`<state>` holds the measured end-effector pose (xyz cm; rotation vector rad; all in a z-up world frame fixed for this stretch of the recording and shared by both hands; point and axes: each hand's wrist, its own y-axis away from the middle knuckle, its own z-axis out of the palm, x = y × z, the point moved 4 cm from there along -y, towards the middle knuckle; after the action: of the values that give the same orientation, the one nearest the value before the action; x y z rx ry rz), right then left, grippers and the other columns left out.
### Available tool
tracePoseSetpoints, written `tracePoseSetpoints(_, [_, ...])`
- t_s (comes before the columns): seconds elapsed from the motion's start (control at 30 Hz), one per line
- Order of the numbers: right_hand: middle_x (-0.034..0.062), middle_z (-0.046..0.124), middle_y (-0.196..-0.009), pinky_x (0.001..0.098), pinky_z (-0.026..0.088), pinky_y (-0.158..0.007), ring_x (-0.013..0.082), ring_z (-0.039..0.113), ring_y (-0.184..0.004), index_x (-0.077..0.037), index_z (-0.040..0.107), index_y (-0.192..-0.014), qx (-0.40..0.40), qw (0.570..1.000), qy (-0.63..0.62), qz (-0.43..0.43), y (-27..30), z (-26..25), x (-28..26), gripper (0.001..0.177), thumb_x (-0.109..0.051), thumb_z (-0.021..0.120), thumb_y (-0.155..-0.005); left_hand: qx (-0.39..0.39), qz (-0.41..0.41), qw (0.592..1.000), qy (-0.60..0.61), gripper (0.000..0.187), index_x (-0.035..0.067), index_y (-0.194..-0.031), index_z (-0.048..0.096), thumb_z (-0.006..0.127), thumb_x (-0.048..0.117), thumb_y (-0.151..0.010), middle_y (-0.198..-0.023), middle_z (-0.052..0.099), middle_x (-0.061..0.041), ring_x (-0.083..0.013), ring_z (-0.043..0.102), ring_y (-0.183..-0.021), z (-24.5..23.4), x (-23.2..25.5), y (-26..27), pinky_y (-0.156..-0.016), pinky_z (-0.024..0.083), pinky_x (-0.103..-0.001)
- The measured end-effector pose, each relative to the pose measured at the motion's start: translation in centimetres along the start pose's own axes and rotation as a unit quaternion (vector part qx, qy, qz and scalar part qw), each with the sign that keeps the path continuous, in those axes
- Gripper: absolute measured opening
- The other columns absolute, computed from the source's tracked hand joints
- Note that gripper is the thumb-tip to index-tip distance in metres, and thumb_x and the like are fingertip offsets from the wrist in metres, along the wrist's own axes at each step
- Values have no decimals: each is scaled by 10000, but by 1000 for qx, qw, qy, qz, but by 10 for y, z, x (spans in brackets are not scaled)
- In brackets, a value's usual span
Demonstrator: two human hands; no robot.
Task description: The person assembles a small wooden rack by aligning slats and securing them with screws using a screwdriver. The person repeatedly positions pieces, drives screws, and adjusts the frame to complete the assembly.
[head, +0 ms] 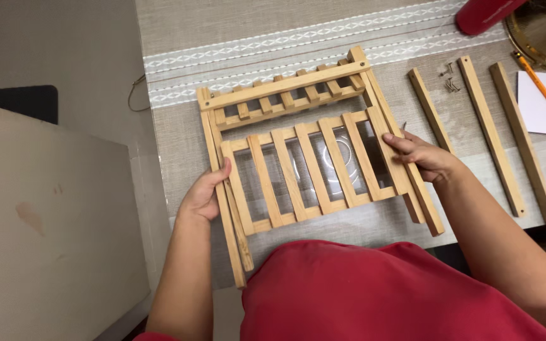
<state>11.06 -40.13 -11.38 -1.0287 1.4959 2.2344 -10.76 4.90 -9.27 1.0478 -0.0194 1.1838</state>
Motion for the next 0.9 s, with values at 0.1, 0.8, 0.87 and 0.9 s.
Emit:
tracePoseSetpoints(0.1, [139, 702, -1212, 302, 676, -655, 145, 777, -955, -87, 342, -1515, 8, 999, 35, 0, 10, 10, -6, 881, -191, 738, -735, 18, -20, 999, 16, 476, 3, -1276, 647, 738, 278, -898, -1140, 739, -113, -220, 723, -1035, -4, -2, 2, -910, 586, -387])
tracePoseSetpoints(0.8, [363, 613, -1321, 417, 527, -1011, 398, 646, -1242, 78, 245, -1613, 152, 918, 366, 1, 29, 16, -29, 1153, -486, 835, -799, -32, 55, 998, -12, 495, 34, -1299, 593, 754, 316, -925, -957, 694, -47, -174, 672, -843, 23, -17, 21, -739, 587, -343])
tracePoseSetpoints(0.87, [327, 692, -1278, 483, 563, -946, 410, 685, -1179, 19, 446, -1543, 180, 864, 467, 50, 38, 30, -47, 935, -519, 779, -854, -25, 66, 997, -9, 539, 17, -1327, 586, 762, 333, -927, -989, 689, -37, -155, 664, -877, 30, -15, 28, -765, 583, -321])
tracePoseSetpoints(0.9, [309, 732, -1257, 515, 581, -913, 417, 704, -1147, -11, 547, -1509, 195, 832, 515, 73, 43, 38, -61, 842, -535, 751, -882, -14, 68, 997, -16, 552, 20, -1329, 584, 767, 337, -915, -995, 686, -35, -153, 663, -882, 33, -14, 30, -766, 581, -321])
